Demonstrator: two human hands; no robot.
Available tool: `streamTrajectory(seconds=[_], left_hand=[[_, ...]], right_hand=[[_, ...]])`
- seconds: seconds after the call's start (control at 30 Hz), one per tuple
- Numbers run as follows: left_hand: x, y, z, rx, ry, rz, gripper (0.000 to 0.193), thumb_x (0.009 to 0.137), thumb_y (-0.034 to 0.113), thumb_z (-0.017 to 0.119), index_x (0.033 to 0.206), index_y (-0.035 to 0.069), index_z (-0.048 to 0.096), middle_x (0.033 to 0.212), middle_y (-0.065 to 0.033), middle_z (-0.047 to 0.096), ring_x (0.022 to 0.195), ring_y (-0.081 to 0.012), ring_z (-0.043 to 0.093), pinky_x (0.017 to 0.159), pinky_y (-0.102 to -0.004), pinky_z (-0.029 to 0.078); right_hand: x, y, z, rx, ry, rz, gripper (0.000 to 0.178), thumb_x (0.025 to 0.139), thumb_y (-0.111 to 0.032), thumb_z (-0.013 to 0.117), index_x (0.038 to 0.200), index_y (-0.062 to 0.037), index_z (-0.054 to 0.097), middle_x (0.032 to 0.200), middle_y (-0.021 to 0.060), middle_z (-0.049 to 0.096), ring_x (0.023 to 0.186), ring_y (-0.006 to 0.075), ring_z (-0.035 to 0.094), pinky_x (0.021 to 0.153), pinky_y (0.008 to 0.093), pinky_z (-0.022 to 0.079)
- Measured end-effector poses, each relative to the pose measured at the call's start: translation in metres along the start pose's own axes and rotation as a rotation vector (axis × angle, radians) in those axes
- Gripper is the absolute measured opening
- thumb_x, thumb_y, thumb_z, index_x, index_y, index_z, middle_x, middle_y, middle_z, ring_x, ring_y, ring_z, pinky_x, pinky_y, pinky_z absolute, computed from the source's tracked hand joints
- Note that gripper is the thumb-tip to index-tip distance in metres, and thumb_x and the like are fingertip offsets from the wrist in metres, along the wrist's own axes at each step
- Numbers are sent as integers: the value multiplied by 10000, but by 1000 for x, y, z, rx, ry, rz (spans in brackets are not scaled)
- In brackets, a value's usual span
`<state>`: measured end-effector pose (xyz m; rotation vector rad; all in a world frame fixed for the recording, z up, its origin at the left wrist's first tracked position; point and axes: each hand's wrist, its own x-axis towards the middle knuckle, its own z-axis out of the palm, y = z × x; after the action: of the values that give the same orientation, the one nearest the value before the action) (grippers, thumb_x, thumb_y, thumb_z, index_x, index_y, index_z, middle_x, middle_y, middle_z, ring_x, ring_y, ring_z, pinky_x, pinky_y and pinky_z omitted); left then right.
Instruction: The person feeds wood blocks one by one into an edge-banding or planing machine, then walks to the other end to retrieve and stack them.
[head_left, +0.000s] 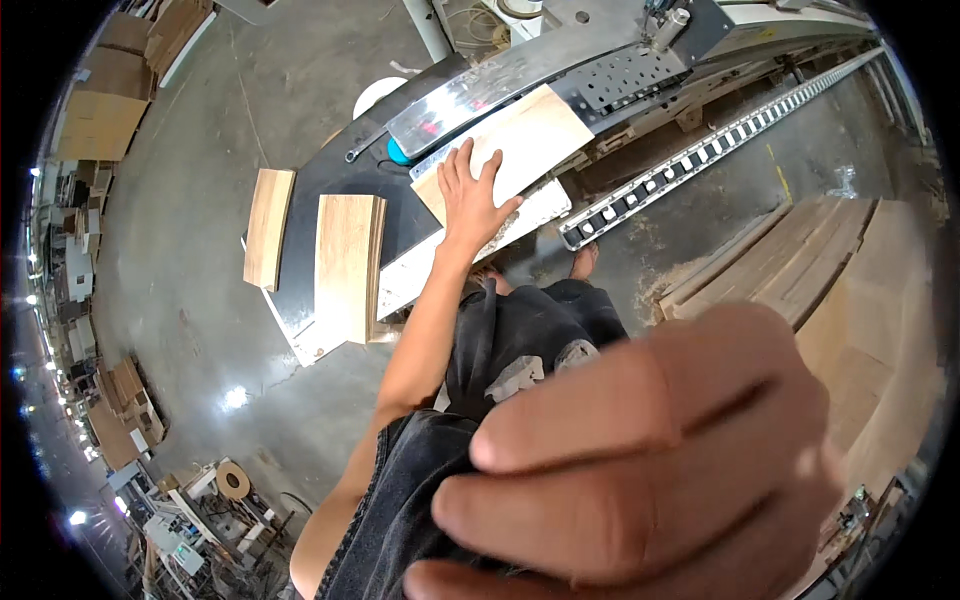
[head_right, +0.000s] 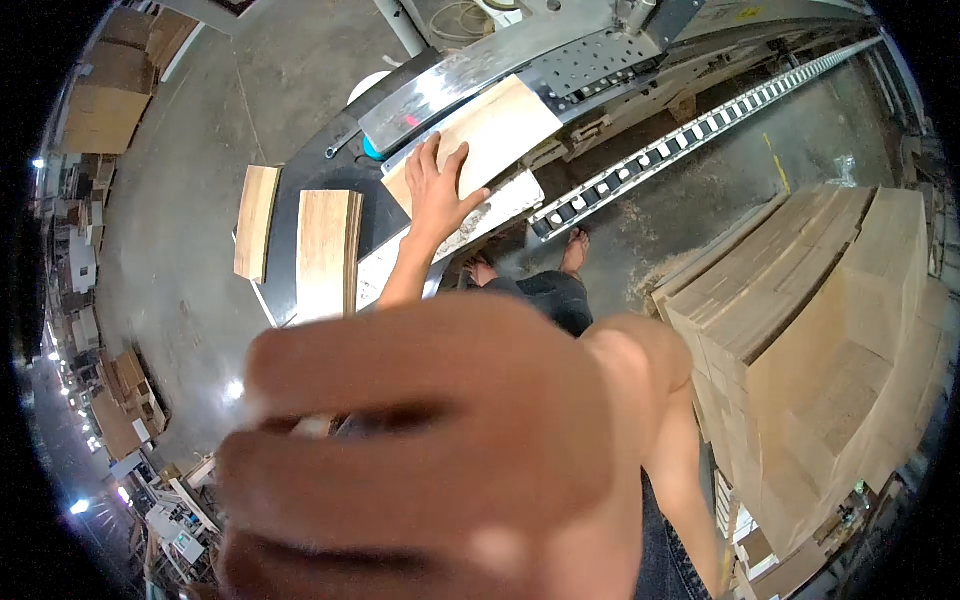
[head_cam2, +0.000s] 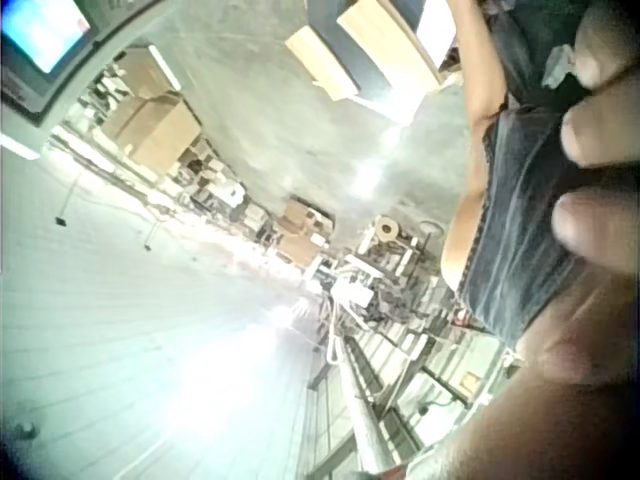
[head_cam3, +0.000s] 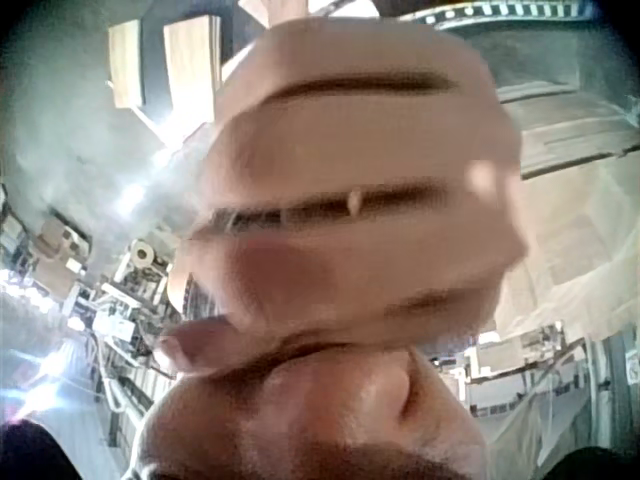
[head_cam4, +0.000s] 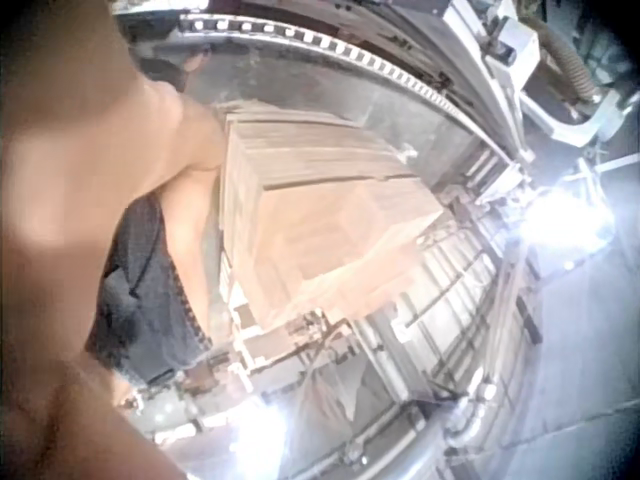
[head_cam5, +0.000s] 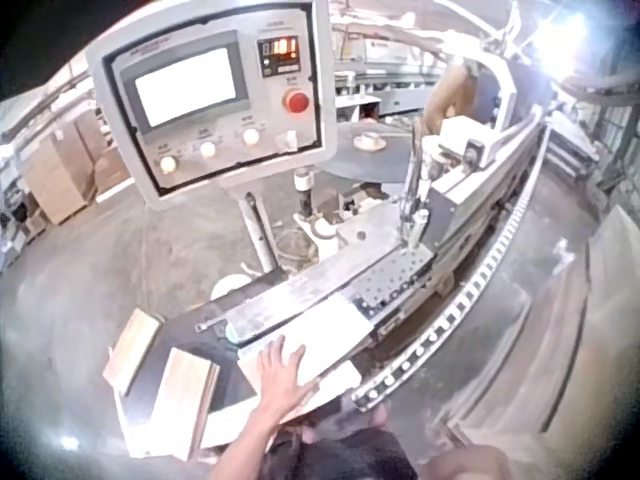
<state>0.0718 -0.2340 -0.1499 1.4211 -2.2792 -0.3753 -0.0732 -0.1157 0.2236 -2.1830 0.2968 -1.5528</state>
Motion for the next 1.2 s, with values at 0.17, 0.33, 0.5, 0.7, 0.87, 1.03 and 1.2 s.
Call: streamTrajectory(seconds=[0.17, 0.33, 0.5, 0.7, 0.87, 1.03, 1.2], left_hand=[[14, -11, 7, -39, -48, 53, 818, 783, 367, 877, 1516, 179, 568, 1655, -225, 354, 1545, -478, 273, 1282, -623, 179], [31, 2, 3, 17, -58, 21, 826, 763, 375, 877, 1511, 186, 581, 1673, -204, 359, 1547, -460, 290, 1277, -609, 191], [38, 11, 5, -2, -63, -20, 825, 726, 354, 885, 1484, 183, 606, 1666, -197, 380, 1552, -467, 290, 1261, -630, 215], [46, 18, 4, 3, -85, -58, 812, 737, 375, 875, 1482, 189, 609, 1689, -186, 360, 1563, -466, 275, 1263, -634, 210], [47, 15, 4, -99, -23, -55, 731, 816, 460, 845, 1440, 135, 648, 1671, -198, 398, 1554, -442, 320, 1267, -620, 213], [28, 7, 8, -113, 84, -191, 529, 968, 302, 732, 1439, 79, 634, 1654, -198, 432, 1530, -438, 368, 1244, -540, 297], [22, 19, 16, -10, 121, -269, 503, 1021, 280, 646, 1492, 109, 597, 1664, -164, 437, 1552, -406, 357, 1268, -543, 253]], right_hand=[[-93, 103, -6, -153, 367, 550, 230, 923, 99, 574, 1045, 63, 765, 897, 137, 757, 769, 183, 702, 694, 289, 549], [-265, 212, 23, -858, 179, 1096, 672, 900, -141, 749, 1456, 145, 503, 1478, 358, 508, 1362, 476, 512, 1129, 525, 431], [-292, 234, 49, -847, -23, 1348, 1031, 812, -354, 897, 1519, 192, 383, 1689, 415, 124, 1570, 545, 195, 1244, 588, 268], [-292, 254, 65, -734, 63, 1338, 1139, 806, -201, 902, 1514, 303, 166, 1662, 477, -56, 1574, 599, 68, 1274, 571, 239], [-284, 266, 58, -709, 149, 1424, 1017, 810, -161, 876, 1459, 326, 263, 1649, 489, -66, 1442, 570, 392, 1169, 549, 401], [-294, 269, 32, -805, 142, 1370, 1331, 675, -573, 941, 1424, 333, 316, 1644, 502, -53, 1277, 546, 594, 1012, 490, 531], [-312, 280, -8, -760, 275, 1272, 1346, 656, -593, 926, 1422, 329, 314, 1643, 497, -60, 1111, 540, 691, 860, 429, 615]])
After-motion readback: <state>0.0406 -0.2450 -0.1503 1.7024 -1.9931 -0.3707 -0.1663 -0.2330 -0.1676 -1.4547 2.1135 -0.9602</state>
